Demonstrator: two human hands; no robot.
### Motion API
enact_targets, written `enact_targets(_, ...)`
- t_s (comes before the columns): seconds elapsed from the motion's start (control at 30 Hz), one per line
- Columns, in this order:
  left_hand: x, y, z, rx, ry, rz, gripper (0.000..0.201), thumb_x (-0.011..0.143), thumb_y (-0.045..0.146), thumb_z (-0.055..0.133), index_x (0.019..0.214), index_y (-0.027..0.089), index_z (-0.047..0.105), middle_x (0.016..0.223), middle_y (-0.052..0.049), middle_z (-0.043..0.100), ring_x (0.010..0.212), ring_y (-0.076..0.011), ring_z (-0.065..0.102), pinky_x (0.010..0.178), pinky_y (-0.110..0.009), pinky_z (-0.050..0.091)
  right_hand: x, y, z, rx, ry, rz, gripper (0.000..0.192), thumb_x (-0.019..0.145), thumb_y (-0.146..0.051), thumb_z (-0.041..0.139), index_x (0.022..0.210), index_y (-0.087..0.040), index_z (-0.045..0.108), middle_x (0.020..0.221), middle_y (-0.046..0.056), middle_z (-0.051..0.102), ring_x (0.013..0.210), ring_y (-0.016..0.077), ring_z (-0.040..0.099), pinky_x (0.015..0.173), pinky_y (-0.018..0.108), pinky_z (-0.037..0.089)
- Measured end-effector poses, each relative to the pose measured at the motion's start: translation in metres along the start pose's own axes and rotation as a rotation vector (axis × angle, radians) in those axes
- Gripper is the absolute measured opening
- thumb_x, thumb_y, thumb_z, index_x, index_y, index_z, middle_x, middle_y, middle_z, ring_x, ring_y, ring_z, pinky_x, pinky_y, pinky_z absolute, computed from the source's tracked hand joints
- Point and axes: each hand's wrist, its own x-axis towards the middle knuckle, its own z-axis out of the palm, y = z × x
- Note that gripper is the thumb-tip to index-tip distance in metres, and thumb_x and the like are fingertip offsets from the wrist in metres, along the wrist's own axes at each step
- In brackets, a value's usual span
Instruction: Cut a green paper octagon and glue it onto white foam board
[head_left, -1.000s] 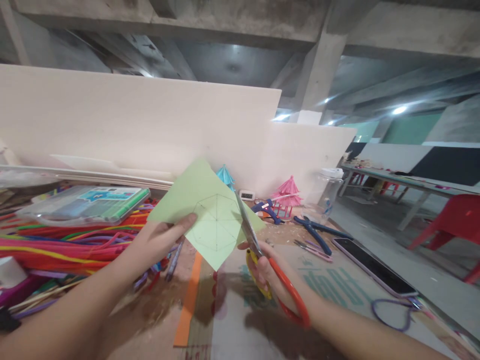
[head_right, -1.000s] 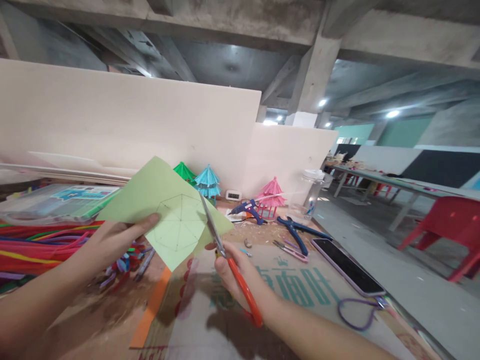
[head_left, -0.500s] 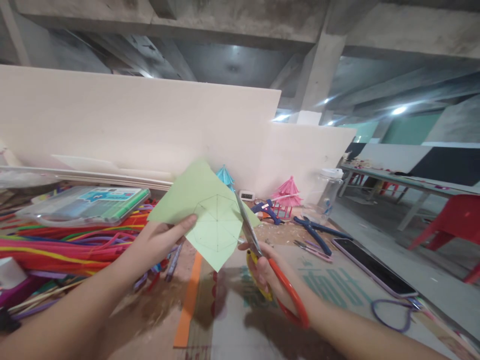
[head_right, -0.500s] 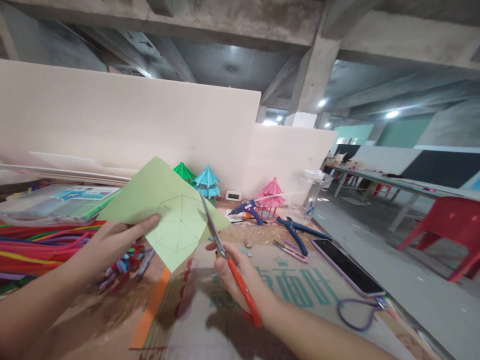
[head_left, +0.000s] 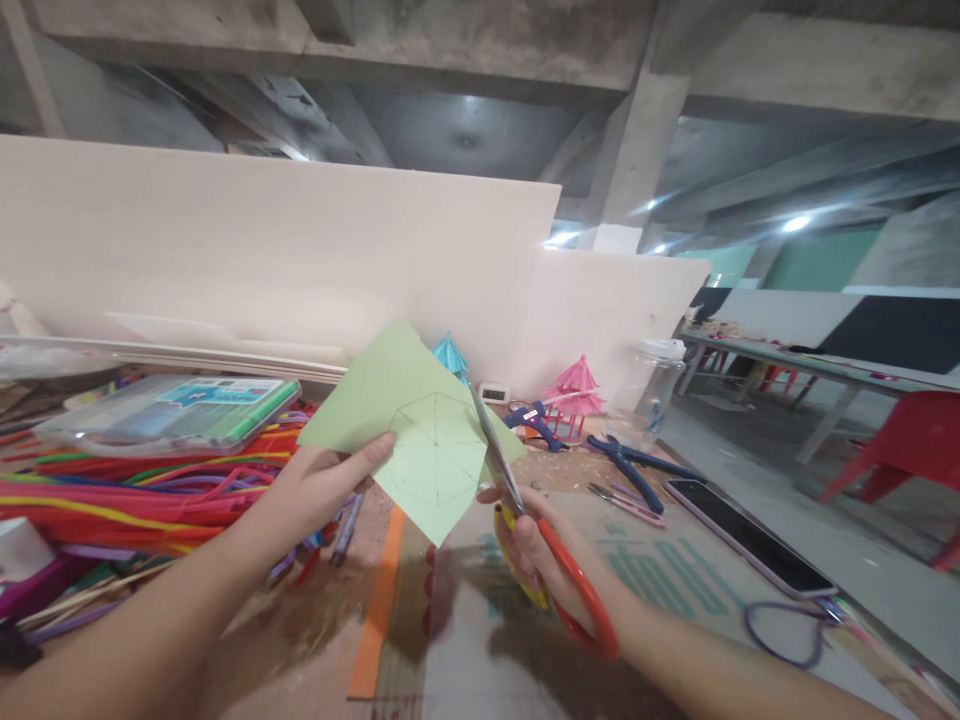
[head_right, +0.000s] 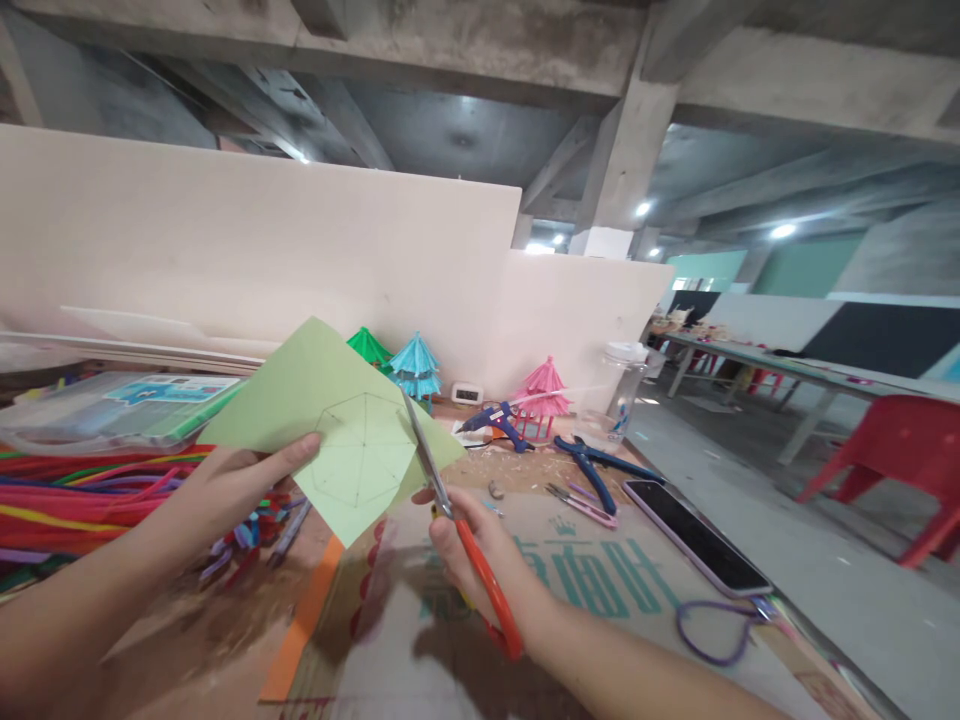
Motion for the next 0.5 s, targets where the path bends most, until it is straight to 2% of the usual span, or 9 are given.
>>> enact_targets(0.1,0.0014,-0.0022,-0.0007,-0.006,-0.012,0.005,0.060,0.067,0.072,0.067,0.094,0.019,0.077,0.100,-0.009,0.079,0.101,-0.0367,0.068,0.077,-0.037,0.060,-0.0004,-0.0007,-0.0005,0.013,-0.005,0.011,0.061,0.087,-0.073,0.051,0.116,-0.019,0.055,0.062,-0.009,0.030,0.046,0.0062,0.022,0.041,0.020,0.021)
enact_targets(0.5,0.0022,-0.0057,-0.0013,-0.048,-0.008,0.022,0.053,0.067,0.068,0.070,0.090,0.021,0.079,0.094,-0.009,0.079,0.098,-0.0366,0.069,0.075,-0.037,0.060,0.0010,0.0011,-0.0005,0.047,0.012,0.026,0.062,0.084,-0.073,0.056,0.114,-0.020,0.056,0.059,-0.010,0.029,0.044,0.0053,0.021,0.039,0.019,0.020)
